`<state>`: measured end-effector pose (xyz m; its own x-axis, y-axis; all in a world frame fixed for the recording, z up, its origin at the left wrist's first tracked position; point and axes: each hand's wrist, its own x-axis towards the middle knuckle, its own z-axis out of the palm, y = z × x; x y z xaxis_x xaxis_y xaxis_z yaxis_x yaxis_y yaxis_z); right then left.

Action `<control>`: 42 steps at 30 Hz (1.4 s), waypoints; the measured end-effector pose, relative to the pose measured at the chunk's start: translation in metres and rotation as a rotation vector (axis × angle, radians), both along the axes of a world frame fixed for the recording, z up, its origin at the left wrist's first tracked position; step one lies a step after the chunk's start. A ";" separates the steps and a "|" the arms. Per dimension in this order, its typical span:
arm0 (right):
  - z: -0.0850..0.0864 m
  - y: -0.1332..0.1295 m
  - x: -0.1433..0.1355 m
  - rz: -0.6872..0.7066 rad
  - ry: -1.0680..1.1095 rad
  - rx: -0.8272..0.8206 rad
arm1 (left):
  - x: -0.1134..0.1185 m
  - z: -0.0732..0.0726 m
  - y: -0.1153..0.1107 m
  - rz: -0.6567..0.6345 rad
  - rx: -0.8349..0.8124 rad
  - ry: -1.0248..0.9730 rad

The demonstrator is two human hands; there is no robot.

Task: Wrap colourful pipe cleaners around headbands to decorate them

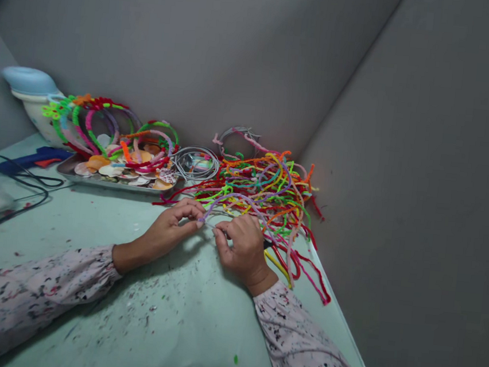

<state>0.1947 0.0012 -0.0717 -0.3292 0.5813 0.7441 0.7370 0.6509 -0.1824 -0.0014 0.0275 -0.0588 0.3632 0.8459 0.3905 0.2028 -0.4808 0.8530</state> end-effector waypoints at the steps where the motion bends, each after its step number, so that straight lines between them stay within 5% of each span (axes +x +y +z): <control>1: 0.000 0.000 0.000 0.000 0.000 -0.001 | 0.000 0.000 0.000 0.002 0.003 -0.001; 42: 0.000 -0.002 0.001 0.021 -0.004 -0.044 | -0.003 0.000 0.002 0.116 -0.005 -0.009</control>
<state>0.1957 -0.0008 -0.0713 -0.3445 0.6068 0.7163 0.7243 0.6572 -0.2085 -0.0039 0.0294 -0.0587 0.2590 0.8841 0.3889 0.2494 -0.4502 0.8574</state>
